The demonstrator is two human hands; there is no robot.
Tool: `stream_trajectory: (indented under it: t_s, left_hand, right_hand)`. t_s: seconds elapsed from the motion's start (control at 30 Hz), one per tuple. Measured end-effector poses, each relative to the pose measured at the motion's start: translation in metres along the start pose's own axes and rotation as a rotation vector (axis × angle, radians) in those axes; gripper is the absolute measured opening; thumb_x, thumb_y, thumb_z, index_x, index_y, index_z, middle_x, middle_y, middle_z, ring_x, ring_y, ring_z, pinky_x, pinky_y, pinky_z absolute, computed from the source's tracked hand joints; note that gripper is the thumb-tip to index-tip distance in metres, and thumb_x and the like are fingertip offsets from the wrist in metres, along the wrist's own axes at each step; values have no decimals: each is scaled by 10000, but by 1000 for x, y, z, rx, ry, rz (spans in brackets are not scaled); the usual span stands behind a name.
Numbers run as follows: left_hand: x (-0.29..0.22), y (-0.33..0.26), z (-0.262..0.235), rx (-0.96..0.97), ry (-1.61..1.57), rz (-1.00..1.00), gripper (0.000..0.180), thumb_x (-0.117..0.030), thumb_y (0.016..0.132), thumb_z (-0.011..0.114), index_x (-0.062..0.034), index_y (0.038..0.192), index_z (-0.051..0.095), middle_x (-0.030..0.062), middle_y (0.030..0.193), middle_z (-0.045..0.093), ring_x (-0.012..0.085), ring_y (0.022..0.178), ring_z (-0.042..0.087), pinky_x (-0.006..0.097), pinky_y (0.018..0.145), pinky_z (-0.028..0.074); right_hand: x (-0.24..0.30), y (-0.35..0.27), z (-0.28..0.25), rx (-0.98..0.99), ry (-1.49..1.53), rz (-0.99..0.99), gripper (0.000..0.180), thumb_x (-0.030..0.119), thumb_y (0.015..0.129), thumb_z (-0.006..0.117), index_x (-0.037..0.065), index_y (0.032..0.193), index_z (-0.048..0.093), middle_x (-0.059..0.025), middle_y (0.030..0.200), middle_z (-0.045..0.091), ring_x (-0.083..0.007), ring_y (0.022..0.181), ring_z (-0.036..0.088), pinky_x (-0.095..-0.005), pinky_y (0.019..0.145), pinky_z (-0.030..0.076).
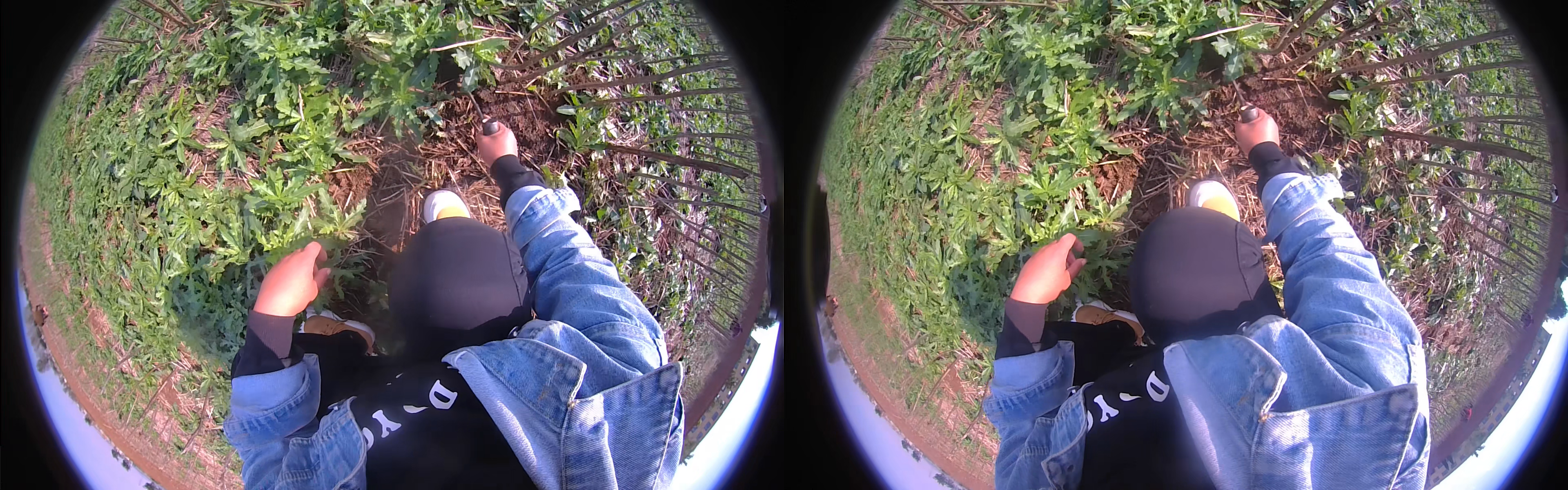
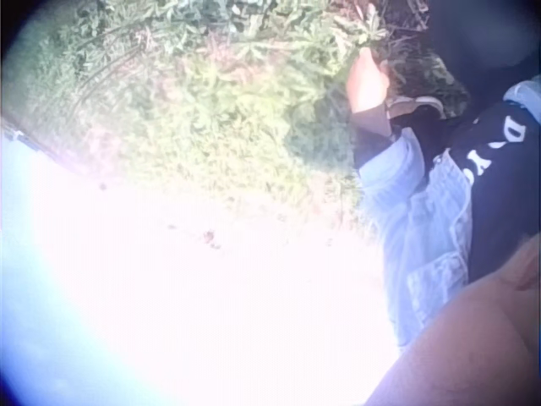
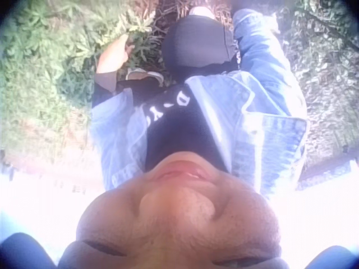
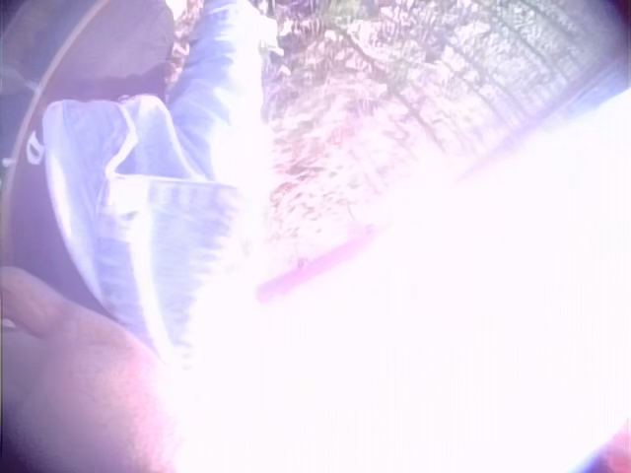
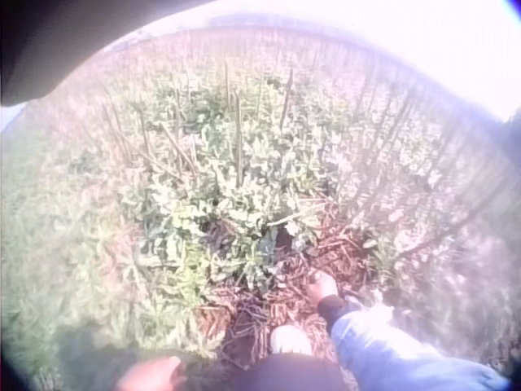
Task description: The person uses a small hand tool to loosen soil and remove weeds from a garden bed. They repeatedly dig around the base of plants, pull out weeds, and clear the area while kneeling.
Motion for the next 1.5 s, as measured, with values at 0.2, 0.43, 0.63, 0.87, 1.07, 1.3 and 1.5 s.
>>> stream_trajectory:
  t_s: [0.2,0.43,0.63,0.87,1.07,1.3,1.5]
  left_hand:
    - [5,-3,-9,-76,46,12,221,-135,817,649,-61,986,527,109,707,593,292,679,590,395,599,450]
    - [-5,-5,-12,-91,34,77,228,-147,817,650,-69,983,515,118,699,585,308,684,586,407,600,451]
    - [-5,-27,-18,-125,60,40,234,-186,809,630,-85,985,513,144,834,620,340,822,606,430,693,475]
    - [-16,-50,-18,-204,35,122,223,-182,809,625,-80,976,518,140,844,605,348,836,589,434,711,468]
    - [-26,-78,-24,-244,31,140,216,-173,807,632,-72,962,522,146,844,605,350,831,589,433,712,467]
    - [-51,-106,-17,-238,58,225,219,-161,800,641,-56,950,520,155,845,617,357,842,595,443,719,468]
    - [-46,-110,-11,-229,102,168,241,-168,797,650,-57,965,519,156,849,624,351,845,604,443,723,475]
  right_hand:
    - [-49,-121,-11,92,506,49,409,37,772,612,-3,1179,592,-30,864,650,-71,697,562,-236,649,470]
    - [58,-85,-66,-40,-48,-264,404,191,798,597,90,1189,591,-203,947,661,-334,899,645,-394,780,503]
    - [180,-30,-61,92,-818,-549,229,138,815,532,26,993,621,-204,910,662,-344,871,647,-425,746,510]
    - [190,-31,-36,247,-955,-546,266,192,781,578,37,977,670,-166,996,669,-335,947,644,-420,772,523]
    - [47,-30,-61,728,-1671,-528,304,196,709,596,45,954,691,-175,956,673,-325,901,655,-406,778,518]
    - [-30,-105,-157,746,-1347,-281,258,185,793,563,66,989,683,-192,884,673,-310,854,665,-397,708,531]
    - [98,-125,-168,96,-753,-470,200,158,813,539,71,963,638,-199,896,658,-368,864,632,-433,764,498]
Point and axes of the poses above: each hand's wrist, its own y-axis towards the middle knuckle, its own z-axis out of the palm, x = y × z, the point moved 9 cm from there along y, towards the middle knuckle
